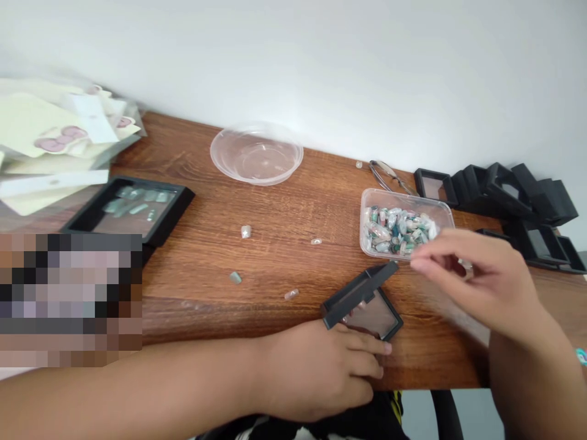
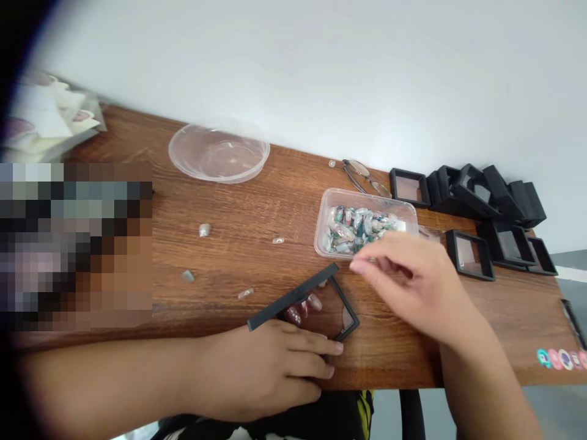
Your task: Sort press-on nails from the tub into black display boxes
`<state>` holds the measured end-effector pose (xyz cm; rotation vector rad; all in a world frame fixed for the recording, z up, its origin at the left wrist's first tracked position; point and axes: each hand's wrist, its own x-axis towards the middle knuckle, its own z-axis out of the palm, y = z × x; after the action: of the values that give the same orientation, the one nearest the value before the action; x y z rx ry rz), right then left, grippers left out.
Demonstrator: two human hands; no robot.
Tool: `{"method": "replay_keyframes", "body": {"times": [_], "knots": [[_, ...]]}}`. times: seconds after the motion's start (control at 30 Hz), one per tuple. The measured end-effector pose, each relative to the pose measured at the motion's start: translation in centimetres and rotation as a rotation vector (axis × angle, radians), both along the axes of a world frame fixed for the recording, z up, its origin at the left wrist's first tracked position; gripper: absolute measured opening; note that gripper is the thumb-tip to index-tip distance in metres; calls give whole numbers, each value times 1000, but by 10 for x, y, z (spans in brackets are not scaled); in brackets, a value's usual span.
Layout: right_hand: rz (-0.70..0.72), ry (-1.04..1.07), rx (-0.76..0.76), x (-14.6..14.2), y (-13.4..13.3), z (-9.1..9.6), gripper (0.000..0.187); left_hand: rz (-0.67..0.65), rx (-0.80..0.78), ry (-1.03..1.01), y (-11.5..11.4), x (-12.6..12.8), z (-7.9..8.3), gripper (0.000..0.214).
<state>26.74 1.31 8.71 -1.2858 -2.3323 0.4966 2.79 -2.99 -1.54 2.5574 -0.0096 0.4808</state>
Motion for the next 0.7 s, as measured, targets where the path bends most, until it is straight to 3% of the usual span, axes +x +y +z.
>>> {"method": "replay_keyframes", "body": {"times": [0.1,0.3,0.4,0.7], "knots": [[32,-206,59,7,33,-2,18,-3,-29,-14,0,0,-1,17],[65,-472,-95,0,81,-19,24,-16,-44,-5,2,-1,-2,19],[11,-537,-146,-7,84,-22,26,-19,-37,8,2,-2,-1,18],[-5,-591,-61,-15,78,-21,17,-6,-41,5,3,-3,1,15]]}}
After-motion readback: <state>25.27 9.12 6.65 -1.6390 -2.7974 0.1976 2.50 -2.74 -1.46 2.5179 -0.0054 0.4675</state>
